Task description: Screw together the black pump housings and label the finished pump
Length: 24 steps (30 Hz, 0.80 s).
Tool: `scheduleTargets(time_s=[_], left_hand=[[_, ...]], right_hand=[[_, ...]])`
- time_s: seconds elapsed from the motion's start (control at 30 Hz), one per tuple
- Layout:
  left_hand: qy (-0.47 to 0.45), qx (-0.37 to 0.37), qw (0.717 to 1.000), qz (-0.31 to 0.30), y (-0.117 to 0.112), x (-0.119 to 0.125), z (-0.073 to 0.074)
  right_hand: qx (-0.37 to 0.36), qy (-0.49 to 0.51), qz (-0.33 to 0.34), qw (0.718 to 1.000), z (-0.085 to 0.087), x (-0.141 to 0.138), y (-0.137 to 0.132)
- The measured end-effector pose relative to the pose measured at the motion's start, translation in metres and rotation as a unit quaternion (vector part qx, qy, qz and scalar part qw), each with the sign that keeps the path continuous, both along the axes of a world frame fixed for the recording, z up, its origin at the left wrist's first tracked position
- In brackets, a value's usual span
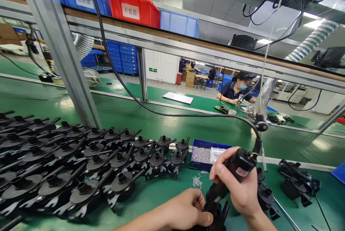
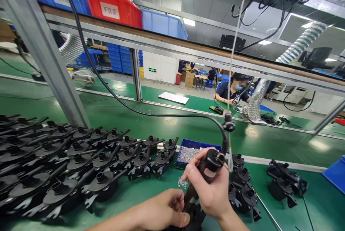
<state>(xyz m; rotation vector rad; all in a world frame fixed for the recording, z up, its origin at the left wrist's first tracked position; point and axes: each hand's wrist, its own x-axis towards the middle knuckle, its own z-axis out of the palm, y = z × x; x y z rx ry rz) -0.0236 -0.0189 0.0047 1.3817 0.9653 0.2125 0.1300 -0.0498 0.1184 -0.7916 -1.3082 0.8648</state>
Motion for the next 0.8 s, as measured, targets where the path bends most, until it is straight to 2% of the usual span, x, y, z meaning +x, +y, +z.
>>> scheduleTargets(time_s=[0.1, 0.13, 0.23, 0.33, 0.4, 0.43, 0.5, 0.53, 0.57, 0.63, 0.7, 0.73, 0.8], left_hand=[[0.037, -0.021, 0.999, 0.034, -0.001, 0.001, 0.003], [0.049, -0.021, 0.998, 0.023, 0.000, 0.002, 0.003], [0.092, -0.024, 0.994, -0.061, 0.001, 0.003, -0.004], [0.070, -0.035, 0.988, -0.131, 0.001, 0.004, -0.018], [0.028, -0.032, 0.990, -0.131, 0.000, 0.004, -0.026], [0.013, -0.028, 0.992, -0.123, -0.001, 0.003, -0.027], [0.001, -0.018, 0.994, -0.106, -0.004, 0.001, -0.025], [0.001, -0.014, 0.995, -0.102, -0.005, 0.000, -0.022], [0.002, -0.012, 0.995, -0.102, -0.005, -0.001, -0.020], [0.004, -0.008, 0.994, -0.107, -0.006, -0.003, -0.017], [-0.003, -0.003, 0.994, -0.110, -0.007, -0.003, -0.019], [-0.007, 0.000, 0.994, -0.109, -0.007, -0.002, -0.021], [-0.003, -0.003, 0.994, -0.105, -0.007, 0.000, -0.026]], right_hand=[[0.016, -0.037, -0.064, 0.997, -0.004, 0.010, 0.013], [0.008, -0.075, -0.084, 0.994, -0.008, 0.013, 0.020], [-0.033, -0.195, -0.111, 0.974, -0.022, 0.018, 0.042], [-0.059, -0.249, -0.106, 0.961, -0.035, 0.019, 0.057], [-0.005, -0.282, -0.171, 0.944, -0.039, 0.019, 0.059], [0.058, -0.304, -0.232, 0.922, -0.040, 0.019, 0.058], [0.218, -0.355, -0.334, 0.846, -0.038, 0.018, 0.052], [0.266, -0.391, -0.331, 0.817, -0.038, 0.017, 0.048], [0.261, -0.443, -0.284, 0.809, -0.038, 0.016, 0.044], [0.133, -0.567, -0.113, 0.805, -0.041, 0.014, 0.040], [-0.014, -0.645, 0.022, 0.764, -0.050, 0.014, 0.042], [-0.052, -0.664, 0.048, 0.745, -0.056, 0.014, 0.044], [-0.067, -0.679, 0.054, 0.729, -0.066, 0.015, 0.049]])
